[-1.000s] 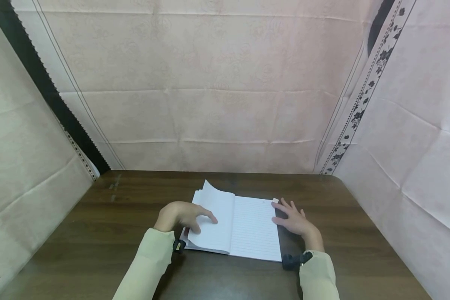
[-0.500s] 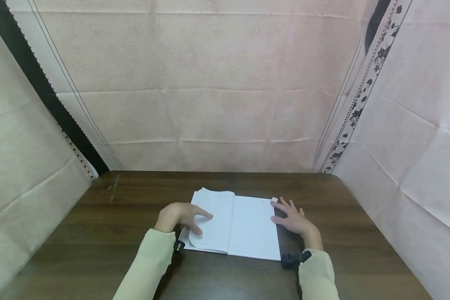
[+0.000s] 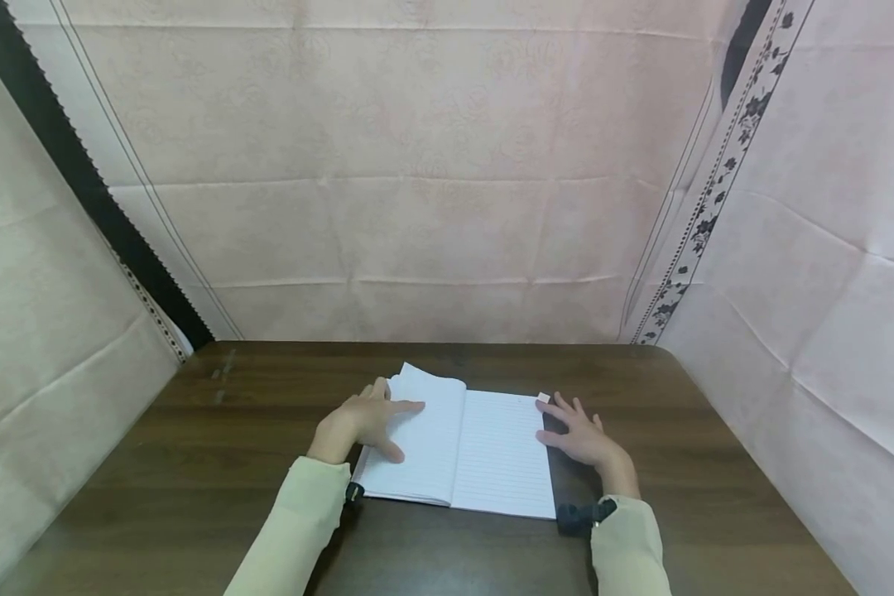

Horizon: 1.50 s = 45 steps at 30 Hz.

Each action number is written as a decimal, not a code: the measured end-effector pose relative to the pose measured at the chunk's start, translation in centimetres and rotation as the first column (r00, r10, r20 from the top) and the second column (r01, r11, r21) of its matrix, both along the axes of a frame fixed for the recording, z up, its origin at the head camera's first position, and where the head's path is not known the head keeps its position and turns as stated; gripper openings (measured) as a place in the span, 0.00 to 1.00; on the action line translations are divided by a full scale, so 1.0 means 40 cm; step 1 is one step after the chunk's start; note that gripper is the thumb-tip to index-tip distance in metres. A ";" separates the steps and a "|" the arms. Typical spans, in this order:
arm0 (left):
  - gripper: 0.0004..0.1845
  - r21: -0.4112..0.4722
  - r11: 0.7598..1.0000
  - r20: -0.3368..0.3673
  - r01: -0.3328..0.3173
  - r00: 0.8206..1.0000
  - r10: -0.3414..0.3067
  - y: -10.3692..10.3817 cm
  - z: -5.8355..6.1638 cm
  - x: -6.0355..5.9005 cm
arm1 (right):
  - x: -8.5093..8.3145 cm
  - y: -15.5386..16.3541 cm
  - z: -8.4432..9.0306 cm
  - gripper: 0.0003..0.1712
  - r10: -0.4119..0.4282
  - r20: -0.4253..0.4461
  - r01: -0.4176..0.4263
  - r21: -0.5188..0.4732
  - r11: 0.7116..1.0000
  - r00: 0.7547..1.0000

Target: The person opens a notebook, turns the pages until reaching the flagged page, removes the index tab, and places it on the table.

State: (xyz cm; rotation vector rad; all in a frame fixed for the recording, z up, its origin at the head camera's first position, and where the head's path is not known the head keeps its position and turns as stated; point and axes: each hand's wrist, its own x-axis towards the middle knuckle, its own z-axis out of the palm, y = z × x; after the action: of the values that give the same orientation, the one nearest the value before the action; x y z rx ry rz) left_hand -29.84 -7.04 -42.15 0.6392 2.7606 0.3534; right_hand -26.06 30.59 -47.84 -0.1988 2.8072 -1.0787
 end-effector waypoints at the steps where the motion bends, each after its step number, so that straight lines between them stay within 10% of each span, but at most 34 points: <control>1: 0.47 -0.007 1.000 -0.022 -0.016 1.000 0.016 0.001 -0.002 0.001 | 0.001 -0.001 0.000 0.40 -0.001 0.000 0.001 0.000 1.000 1.000; 11: 0.44 -0.039 0.988 -0.002 0.150 0.989 -0.150 0.057 -0.003 0.023 | 0.001 0.001 -0.005 0.40 -0.007 0.001 0.007 0.008 1.000 1.000; 22: 0.44 -0.003 0.931 0.001 0.366 0.931 -0.366 0.129 -0.013 0.052 | 0.003 -0.001 -0.001 0.41 -0.011 -0.002 0.011 0.003 1.000 1.000; 38: 0.42 -0.127 0.859 -0.140 0.497 0.848 -0.511 0.220 -0.036 0.107 | 0.001 -0.003 0.001 0.40 -0.009 -0.011 0.009 0.010 1.000 1.000; 45: 0.45 -0.178 0.854 -0.176 0.489 0.838 -0.516 0.241 -0.052 0.116 | -0.001 0.002 0.000 0.40 -0.004 -0.017 0.004 0.012 1.000 1.000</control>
State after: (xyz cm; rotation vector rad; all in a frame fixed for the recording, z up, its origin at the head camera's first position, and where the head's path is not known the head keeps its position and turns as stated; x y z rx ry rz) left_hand -25.19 2.61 -44.22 1.4012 2.6370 -0.0143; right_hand -26.10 30.66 -47.86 -0.2023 2.8295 -1.0657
